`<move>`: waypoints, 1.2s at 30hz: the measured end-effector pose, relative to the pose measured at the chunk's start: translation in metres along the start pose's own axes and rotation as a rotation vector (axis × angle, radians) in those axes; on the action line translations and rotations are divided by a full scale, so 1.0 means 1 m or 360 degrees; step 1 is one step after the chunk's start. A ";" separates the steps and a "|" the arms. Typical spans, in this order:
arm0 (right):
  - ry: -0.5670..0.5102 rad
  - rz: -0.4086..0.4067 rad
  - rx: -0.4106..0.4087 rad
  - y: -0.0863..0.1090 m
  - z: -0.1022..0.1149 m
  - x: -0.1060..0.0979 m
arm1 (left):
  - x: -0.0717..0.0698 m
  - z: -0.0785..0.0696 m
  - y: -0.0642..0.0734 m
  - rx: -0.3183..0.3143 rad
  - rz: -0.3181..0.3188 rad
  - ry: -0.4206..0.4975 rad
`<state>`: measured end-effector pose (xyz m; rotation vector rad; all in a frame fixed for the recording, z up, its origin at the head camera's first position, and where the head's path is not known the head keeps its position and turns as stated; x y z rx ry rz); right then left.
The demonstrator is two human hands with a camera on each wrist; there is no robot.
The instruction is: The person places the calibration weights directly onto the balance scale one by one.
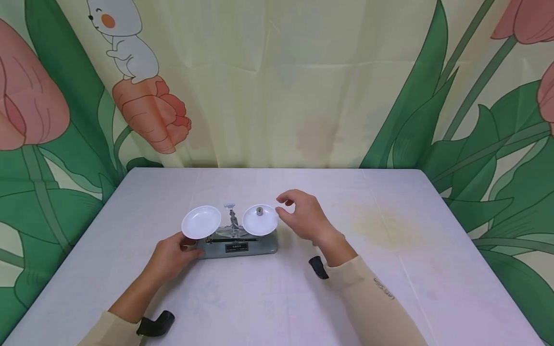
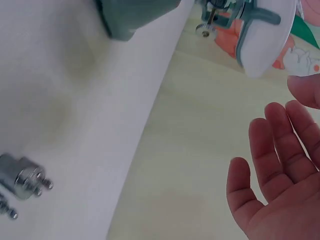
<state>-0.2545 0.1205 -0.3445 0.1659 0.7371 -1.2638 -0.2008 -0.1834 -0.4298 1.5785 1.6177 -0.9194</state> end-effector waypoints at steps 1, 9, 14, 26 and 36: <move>-0.0008 -0.0008 0.0000 0.001 -0.002 -0.002 | 0.000 0.000 0.000 -0.0004 0.0001 0.0003; -0.0005 -0.0057 0.0070 0.014 -0.021 -0.016 | 0.000 0.001 0.000 0.0010 0.0004 0.0006; 0.0010 -0.0066 0.0109 0.023 -0.031 -0.021 | -0.001 0.001 0.001 0.0012 0.0006 0.0007; 0.0004 -0.0015 0.0261 0.048 -0.063 -0.027 | -0.001 0.000 0.001 0.0018 0.0001 -0.0014; 0.0072 0.0085 0.0370 0.062 -0.080 -0.029 | -0.004 -0.002 0.002 0.0040 -0.0006 0.0002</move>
Point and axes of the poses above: each hand's wrist, its own y-axis away from the middle knuckle, its own x-axis out of the palm, z = x × y, the point moved 7 cm from there along -y, towards the middle knuckle, and after that the axes turned 11 degrees about -y, right-handed, at the moved point
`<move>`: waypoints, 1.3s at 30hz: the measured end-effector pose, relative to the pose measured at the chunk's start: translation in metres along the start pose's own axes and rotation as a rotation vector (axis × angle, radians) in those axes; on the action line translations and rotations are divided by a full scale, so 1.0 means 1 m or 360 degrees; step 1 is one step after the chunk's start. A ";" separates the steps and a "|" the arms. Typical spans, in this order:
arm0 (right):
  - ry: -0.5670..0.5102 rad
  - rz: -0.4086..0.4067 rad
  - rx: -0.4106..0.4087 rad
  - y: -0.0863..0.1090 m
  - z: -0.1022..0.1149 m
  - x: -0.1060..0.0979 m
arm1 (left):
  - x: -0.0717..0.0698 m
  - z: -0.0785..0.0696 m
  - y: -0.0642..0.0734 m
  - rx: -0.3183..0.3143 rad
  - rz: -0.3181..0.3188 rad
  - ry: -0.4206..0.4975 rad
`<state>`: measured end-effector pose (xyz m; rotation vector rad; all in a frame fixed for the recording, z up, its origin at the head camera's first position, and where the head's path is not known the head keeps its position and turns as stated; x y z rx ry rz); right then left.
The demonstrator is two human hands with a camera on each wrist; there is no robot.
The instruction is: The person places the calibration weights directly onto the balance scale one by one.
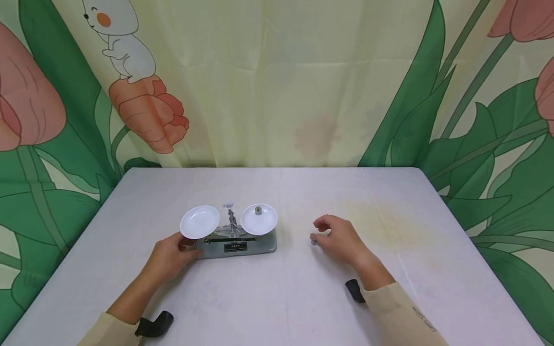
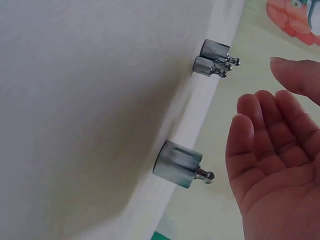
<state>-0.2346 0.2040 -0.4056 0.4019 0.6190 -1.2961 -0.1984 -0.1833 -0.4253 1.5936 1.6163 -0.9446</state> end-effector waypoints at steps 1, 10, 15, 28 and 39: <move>0.0001 0.0013 0.0010 0.001 -0.001 0.000 | 0.000 0.000 0.000 -0.0002 0.0001 0.0000; 0.0086 0.0106 0.0119 0.003 -0.012 0.008 | 0.002 0.002 -0.002 -0.0005 -0.0001 0.0008; 0.0160 0.0124 0.0150 0.002 -0.015 0.010 | 0.002 0.003 -0.002 -0.0014 0.0007 0.0007; 0.0238 0.0178 0.0040 0.002 -0.009 0.015 | 0.001 0.001 -0.002 -0.0006 0.0010 0.0018; 0.0281 0.0148 -0.0016 0.005 -0.004 0.016 | 0.002 0.002 -0.002 -0.0007 0.0015 0.0012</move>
Point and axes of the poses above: each hand's wrist, its own y-axis away from the middle knuckle, its own x-axis out of the palm, z = x × y, the point moved 7 cm from there along -y, towards the middle knuckle, and after that the axes turned 11 degrees about -y, right-handed, at the moved point
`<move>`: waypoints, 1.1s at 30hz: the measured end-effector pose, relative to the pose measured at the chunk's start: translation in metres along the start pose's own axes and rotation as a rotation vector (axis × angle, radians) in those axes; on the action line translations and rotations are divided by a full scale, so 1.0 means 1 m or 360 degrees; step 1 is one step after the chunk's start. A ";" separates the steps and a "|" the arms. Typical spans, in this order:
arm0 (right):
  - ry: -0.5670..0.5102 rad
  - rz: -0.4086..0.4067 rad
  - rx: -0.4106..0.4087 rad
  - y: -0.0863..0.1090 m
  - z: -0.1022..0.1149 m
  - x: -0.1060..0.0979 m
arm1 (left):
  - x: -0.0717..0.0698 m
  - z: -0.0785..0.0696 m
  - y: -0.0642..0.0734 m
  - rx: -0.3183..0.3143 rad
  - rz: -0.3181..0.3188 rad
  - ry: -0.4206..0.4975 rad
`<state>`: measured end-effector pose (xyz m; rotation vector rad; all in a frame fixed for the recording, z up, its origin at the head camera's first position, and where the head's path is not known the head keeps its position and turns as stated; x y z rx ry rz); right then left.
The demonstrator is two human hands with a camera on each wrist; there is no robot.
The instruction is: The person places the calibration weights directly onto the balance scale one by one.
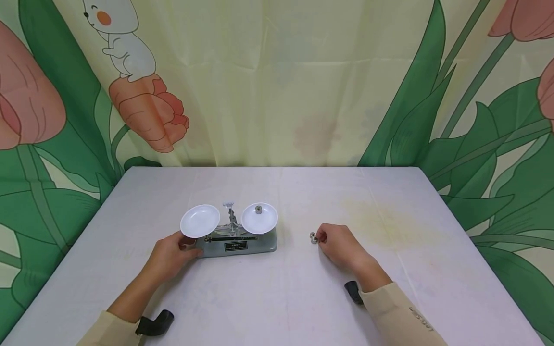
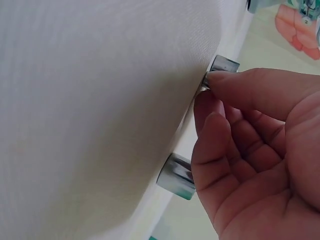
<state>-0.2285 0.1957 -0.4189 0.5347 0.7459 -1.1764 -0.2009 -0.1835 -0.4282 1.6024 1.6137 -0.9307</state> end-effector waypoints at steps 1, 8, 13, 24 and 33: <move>0.0002 -0.0001 -0.0006 0.000 0.000 0.000 | 0.000 0.000 0.000 0.0000 0.0000 -0.0002; -0.0035 -0.0063 0.0051 0.001 -0.001 -0.007 | 0.000 0.000 0.001 0.0003 -0.0001 -0.0004; -0.0089 -0.0125 0.0029 0.001 0.005 -0.017 | 0.000 0.001 0.001 -0.0008 -0.0001 -0.0004; -0.0197 -0.0234 -0.0155 -0.003 0.028 -0.028 | -0.002 -0.001 0.003 -0.0002 0.0008 -0.0016; -0.0350 -0.0265 -0.0208 -0.009 0.050 -0.023 | -0.002 -0.001 0.002 0.0007 0.0004 -0.0016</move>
Point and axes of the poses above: each hand's wrist, its own y-axis away from the middle knuckle, its own x-axis out of the palm, z = x × y, the point moved 7 cm from there along -y, towards the middle knuckle, and after that the axes turned 11 degrees about -y, right-handed, at the moved point
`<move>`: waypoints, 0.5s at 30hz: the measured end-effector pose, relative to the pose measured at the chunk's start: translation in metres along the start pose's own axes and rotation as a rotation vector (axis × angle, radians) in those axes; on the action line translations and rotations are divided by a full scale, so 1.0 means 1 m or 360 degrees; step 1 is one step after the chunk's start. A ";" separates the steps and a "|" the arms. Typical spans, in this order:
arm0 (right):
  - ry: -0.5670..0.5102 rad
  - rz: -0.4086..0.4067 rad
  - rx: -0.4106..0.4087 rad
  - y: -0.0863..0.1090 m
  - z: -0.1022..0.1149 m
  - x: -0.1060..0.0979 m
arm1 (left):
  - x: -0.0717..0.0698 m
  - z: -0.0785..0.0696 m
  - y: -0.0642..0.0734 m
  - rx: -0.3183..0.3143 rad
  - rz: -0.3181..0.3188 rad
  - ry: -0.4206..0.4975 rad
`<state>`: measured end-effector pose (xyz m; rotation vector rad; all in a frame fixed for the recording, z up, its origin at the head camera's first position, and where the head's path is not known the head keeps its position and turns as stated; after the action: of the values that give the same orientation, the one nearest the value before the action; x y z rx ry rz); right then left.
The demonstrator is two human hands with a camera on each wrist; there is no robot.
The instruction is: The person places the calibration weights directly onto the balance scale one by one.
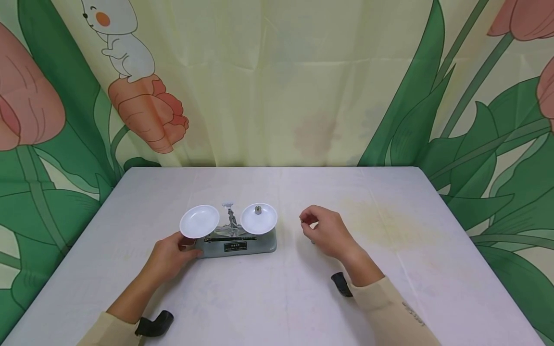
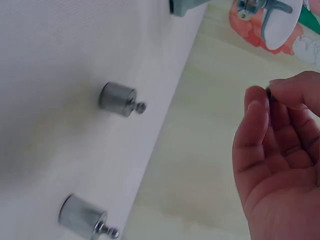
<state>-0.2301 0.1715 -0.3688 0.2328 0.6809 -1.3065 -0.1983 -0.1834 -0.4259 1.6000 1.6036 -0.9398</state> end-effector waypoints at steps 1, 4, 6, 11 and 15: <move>-0.0001 -0.0003 -0.0005 -0.001 0.003 0.001 | 0.000 0.000 0.000 -0.0003 0.0000 0.0002; -0.0008 -0.0008 -0.0008 -0.005 0.010 0.005 | 0.000 0.000 0.000 0.0001 -0.0003 0.0002; -0.0026 -0.0013 -0.0013 -0.008 0.014 0.008 | -0.001 0.000 0.000 -0.0001 -0.0003 0.0000; -0.0071 -0.0018 -0.0104 -0.017 0.026 0.016 | -0.001 0.000 0.000 -0.0007 0.0004 -0.0004; -0.0093 -0.0020 -0.0209 -0.023 0.036 0.021 | 0.000 0.001 0.000 -0.0006 0.0006 -0.0004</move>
<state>-0.2372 0.1297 -0.3477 0.0833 0.7164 -1.2706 -0.1986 -0.1839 -0.4263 1.5982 1.5991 -0.9357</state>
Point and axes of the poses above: each hand's wrist, its own y-axis away from the middle knuckle, its own x-axis out of the palm, z = x × y, the point moved 7 cm from there along -y, towards the middle knuckle, and after that the axes turned 11 degrees about -y, right-handed, at the moved point
